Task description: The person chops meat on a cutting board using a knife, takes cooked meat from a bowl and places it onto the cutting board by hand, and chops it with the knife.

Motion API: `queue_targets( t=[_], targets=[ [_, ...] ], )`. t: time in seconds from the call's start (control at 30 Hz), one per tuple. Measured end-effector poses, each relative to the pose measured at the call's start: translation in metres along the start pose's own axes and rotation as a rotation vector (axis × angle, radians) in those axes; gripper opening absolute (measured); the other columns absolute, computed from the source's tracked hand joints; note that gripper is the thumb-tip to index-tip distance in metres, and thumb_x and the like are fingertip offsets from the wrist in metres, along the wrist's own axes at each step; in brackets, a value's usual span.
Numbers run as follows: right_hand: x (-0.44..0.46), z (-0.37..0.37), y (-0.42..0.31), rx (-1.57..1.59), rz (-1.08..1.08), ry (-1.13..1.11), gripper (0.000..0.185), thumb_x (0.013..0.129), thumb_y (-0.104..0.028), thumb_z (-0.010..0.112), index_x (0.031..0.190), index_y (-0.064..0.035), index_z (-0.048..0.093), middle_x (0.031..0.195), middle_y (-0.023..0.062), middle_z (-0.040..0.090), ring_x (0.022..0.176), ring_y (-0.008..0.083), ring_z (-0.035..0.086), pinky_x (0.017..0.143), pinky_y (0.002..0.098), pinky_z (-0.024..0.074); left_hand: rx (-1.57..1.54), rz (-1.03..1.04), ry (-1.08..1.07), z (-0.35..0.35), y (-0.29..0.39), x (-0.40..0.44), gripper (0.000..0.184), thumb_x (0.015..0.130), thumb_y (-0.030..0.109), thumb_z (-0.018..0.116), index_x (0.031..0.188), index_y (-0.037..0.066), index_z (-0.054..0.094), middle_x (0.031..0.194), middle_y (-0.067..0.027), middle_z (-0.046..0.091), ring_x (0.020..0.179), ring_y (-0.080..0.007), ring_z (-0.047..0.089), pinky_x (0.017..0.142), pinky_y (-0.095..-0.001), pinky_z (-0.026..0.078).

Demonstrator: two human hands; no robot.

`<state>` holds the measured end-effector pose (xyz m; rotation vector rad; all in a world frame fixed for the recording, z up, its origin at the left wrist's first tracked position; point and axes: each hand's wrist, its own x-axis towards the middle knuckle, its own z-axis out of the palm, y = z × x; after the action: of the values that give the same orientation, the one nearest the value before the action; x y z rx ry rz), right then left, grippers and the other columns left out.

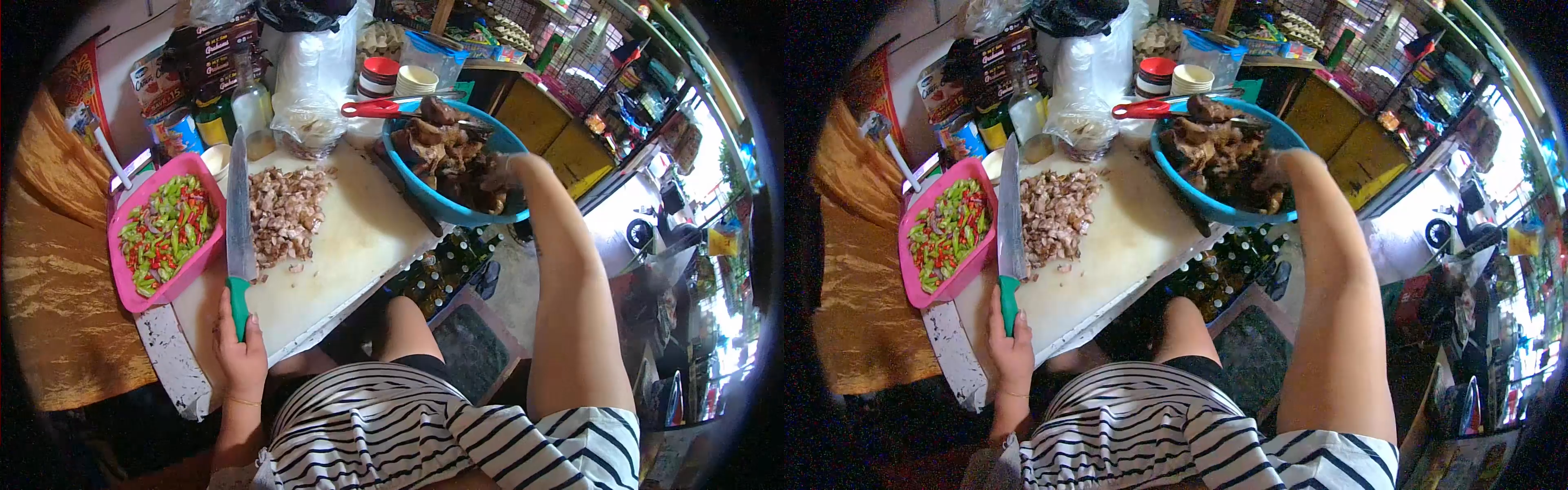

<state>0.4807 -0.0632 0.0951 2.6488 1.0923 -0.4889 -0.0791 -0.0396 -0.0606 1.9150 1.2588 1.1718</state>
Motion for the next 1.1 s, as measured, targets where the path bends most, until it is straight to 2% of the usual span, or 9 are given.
queue_targets(
  t=[0.2, 0.37, 0.4, 0.6, 0.73, 0.77, 0.93, 1.0, 1.1],
  targets=[
    [0.171, 0.096, 0.070, 0.236, -0.091, 0.119, 0.066, 0.082, -0.020, 0.079, 0.144, -0.0162, 0.055, 0.131, 0.0110, 0.070, 0.128, 0.0301, 0.061, 0.103, 0.0428, 0.0519, 0.044, 0.074, 0.019, 0.000, 0.002, 0.000, 0.060, 0.093, 0.002, 0.062, 0.151, -0.002, 0.046, 0.132, -0.0239, 0.064, 0.115, -0.0364, 0.064, 0.101, -0.0427, 0.049],
    [0.100, 0.056, 0.050, 0.328, -0.230, 0.360, 0.030, 0.079, 0.000, 0.072, 0.107, -0.0081, 0.068, 0.106, 0.0057, 0.073, 0.094, 0.0195, 0.066, 0.085, 0.0367, 0.0545, 0.026, 0.055, 0.016, -0.001, 0.005, -0.001, 0.060, 0.093, 0.002, 0.062, 0.150, -0.002, 0.046, 0.133, -0.0238, 0.064, 0.116, -0.0360, 0.064, 0.102, -0.0429, 0.048],
    [0.066, 0.038, 0.042, 0.536, -0.183, 0.376, 0.028, 0.078, 0.004, 0.071, 0.103, -0.0076, 0.067, 0.102, 0.0056, 0.072, 0.091, 0.0189, 0.067, 0.081, 0.0357, 0.0553, 0.028, 0.064, 0.017, -0.001, 0.004, -0.001, 0.060, 0.093, 0.002, 0.062, 0.150, -0.002, 0.046, 0.133, -0.0238, 0.064, 0.116, -0.0361, 0.064, 0.102, -0.0429, 0.048],
    [0.042, 0.015, 0.051, 1.169, -0.444, 0.361, 0.026, 0.078, -0.003, 0.073, 0.101, -0.0125, 0.066, 0.090, 0.0031, 0.068, 0.080, 0.0173, 0.062, 0.074, 0.0345, 0.0527, 0.008, 0.136, 0.026, 0.001, 0.003, 0.004, 0.060, 0.093, 0.002, 0.063, 0.150, -0.002, 0.047, 0.132, -0.0244, 0.064, 0.116, -0.0371, 0.064, 0.101, -0.0436, 0.049],
    [-0.015, 0.020, -0.010, 1.572, -0.755, 0.147, 0.034, 0.081, 0.010, 0.069, 0.106, -0.0110, 0.063, 0.103, 0.0045, 0.069, 0.085, 0.0173, 0.064, 0.075, 0.0319, 0.0542, 0.015, 0.099, 0.009, 0.000, 0.001, 0.001, 0.060, 0.093, 0.002, 0.063, 0.150, -0.002, 0.047, 0.132, -0.0248, 0.064, 0.117, -0.0381, 0.064, 0.102, -0.0441, 0.049],
    [-0.073, 0.014, -0.058, 1.736, -0.612, 0.140, 0.036, 0.080, 0.014, 0.069, 0.105, -0.0112, 0.061, 0.105, 0.0054, 0.070, 0.087, 0.0191, 0.067, 0.075, 0.0322, 0.0555, 0.013, 0.071, 0.005, -0.001, 0.000, 0.000, 0.060, 0.093, 0.002, 0.064, 0.150, -0.002, 0.046, 0.132, -0.0249, 0.064, 0.117, -0.0383, 0.064, 0.102, -0.0442, 0.048],
    [-0.043, 0.115, -0.169, 1.613, -0.899, 0.112, 0.031, 0.085, 0.007, 0.072, 0.106, -0.0100, 0.058, 0.102, 0.0053, 0.069, 0.087, 0.0181, 0.067, 0.072, 0.0357, 0.0578, 0.132, 0.181, -0.011, -0.003, 0.000, -0.001, 0.061, 0.091, 0.003, 0.066, 0.149, -0.002, 0.048, 0.132, -0.0257, 0.064, 0.115, -0.0409, 0.063, 0.101, -0.0461, 0.049],
    [-0.065, 0.151, -0.210, 1.633, -0.686, -0.021, 0.034, 0.087, -0.003, 0.076, 0.116, -0.0039, 0.059, 0.111, 0.0100, 0.071, 0.099, 0.0253, 0.068, 0.083, 0.0368, 0.0554, 0.133, 0.213, -0.024, -0.004, 0.004, -0.004, 0.061, 0.091, 0.003, 0.066, 0.149, -0.002, 0.048, 0.132, -0.0255, 0.064, 0.114, -0.0410, 0.064, 0.101, -0.0464, 0.049],
    [-0.072, 0.188, -0.228, 1.285, -0.577, -0.001, 0.073, 0.088, -0.028, 0.082, 0.149, -0.0045, 0.050, 0.142, 0.0286, 0.059, 0.134, 0.0384, 0.056, 0.113, 0.0426, 0.0419, 0.180, 0.296, -0.093, -0.012, 0.027, -0.007, 0.062, 0.090, 0.003, 0.066, 0.150, 0.001, 0.049, 0.125, -0.0269, 0.065, 0.108, -0.0430, 0.064, 0.094, -0.0473, 0.051]
  ],
)
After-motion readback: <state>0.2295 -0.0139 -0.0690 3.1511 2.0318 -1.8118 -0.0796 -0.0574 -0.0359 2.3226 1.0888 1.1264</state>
